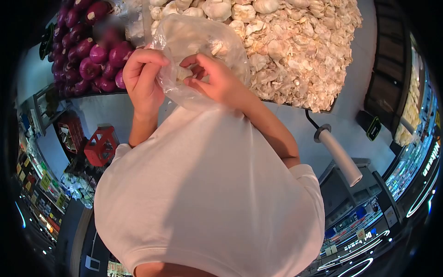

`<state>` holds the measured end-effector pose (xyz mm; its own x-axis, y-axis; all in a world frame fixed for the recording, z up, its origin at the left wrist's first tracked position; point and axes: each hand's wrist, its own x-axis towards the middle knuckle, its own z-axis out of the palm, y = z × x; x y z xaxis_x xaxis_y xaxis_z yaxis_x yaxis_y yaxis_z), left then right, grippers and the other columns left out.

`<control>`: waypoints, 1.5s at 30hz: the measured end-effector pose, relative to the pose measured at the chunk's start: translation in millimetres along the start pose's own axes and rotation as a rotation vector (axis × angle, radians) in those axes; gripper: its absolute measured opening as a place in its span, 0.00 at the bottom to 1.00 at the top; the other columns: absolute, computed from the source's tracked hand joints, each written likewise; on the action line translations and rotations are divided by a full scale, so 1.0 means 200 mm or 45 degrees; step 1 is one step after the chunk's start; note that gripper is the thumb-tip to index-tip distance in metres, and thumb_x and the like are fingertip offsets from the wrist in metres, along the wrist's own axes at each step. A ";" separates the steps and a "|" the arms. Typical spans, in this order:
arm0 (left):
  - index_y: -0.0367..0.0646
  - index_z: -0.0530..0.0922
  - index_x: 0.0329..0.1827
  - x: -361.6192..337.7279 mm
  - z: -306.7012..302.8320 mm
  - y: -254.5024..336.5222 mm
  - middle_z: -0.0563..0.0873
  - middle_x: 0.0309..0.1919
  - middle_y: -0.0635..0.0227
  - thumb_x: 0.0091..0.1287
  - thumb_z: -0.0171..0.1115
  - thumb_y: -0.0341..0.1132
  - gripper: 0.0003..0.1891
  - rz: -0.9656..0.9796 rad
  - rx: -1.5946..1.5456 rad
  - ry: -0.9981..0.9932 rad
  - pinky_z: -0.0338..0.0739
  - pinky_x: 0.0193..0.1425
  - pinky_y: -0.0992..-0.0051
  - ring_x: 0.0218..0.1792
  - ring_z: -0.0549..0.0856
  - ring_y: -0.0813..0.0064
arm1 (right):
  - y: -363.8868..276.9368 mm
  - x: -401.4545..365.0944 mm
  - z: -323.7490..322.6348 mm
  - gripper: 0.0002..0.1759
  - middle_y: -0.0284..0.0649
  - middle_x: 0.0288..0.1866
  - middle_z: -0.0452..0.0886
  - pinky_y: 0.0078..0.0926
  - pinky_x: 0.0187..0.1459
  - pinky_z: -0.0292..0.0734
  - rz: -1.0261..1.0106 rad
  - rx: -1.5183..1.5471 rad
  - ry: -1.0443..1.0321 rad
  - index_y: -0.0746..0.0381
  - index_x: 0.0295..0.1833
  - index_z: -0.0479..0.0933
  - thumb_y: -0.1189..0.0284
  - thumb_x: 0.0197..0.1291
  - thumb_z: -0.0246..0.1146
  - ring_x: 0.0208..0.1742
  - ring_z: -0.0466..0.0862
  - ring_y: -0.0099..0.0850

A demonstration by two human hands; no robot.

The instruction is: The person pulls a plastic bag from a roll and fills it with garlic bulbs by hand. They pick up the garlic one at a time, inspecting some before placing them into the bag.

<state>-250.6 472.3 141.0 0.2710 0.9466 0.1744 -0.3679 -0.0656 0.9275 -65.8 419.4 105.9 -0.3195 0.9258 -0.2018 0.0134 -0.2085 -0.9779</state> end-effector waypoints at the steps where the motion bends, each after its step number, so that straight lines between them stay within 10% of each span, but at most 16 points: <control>1: 0.34 0.85 0.43 0.00 0.01 0.00 0.89 0.40 0.66 0.73 0.54 0.17 0.10 0.015 -0.002 0.018 0.72 0.44 0.81 0.38 0.81 0.83 | -0.02 0.00 0.00 0.15 0.39 0.53 0.82 0.28 0.55 0.81 -0.037 -0.116 0.021 0.64 0.60 0.78 0.76 0.70 0.68 0.51 0.85 0.30; 13: 0.33 0.86 0.40 -0.11 0.09 -0.03 0.88 0.37 0.65 0.67 0.54 0.14 0.12 0.201 0.327 0.019 0.69 0.41 0.80 0.36 0.77 0.80 | 0.06 -0.01 -0.05 0.26 0.39 0.63 0.81 0.46 0.68 0.74 -0.675 -1.057 -0.065 0.60 0.64 0.81 0.68 0.60 0.74 0.68 0.77 0.45; 28: 0.32 0.83 0.39 -0.16 0.04 -0.04 0.83 0.36 0.63 0.65 0.52 0.12 0.12 0.401 0.295 0.262 0.67 0.45 0.80 0.38 0.77 0.77 | 0.13 -0.05 -0.07 0.32 0.42 0.65 0.80 0.41 0.64 0.75 -0.407 -1.423 -0.067 0.49 0.77 0.73 0.69 0.67 0.68 0.62 0.81 0.44; 45: 0.33 0.80 0.39 -0.26 0.02 -0.03 0.85 0.43 0.59 0.70 0.52 0.16 0.08 0.367 0.286 0.222 0.73 0.58 0.75 0.46 0.81 0.72 | 0.15 -0.07 -0.03 0.28 0.41 0.55 0.84 0.40 0.64 0.76 -0.438 -1.379 0.123 0.57 0.69 0.76 0.67 0.63 0.72 0.59 0.83 0.42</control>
<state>-259.9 423.0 128.2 0.0232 0.9175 0.3971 -0.1977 -0.3852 0.9014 -55.5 403.1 78.9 -0.3910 0.9113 0.1286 0.7647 0.3994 -0.5057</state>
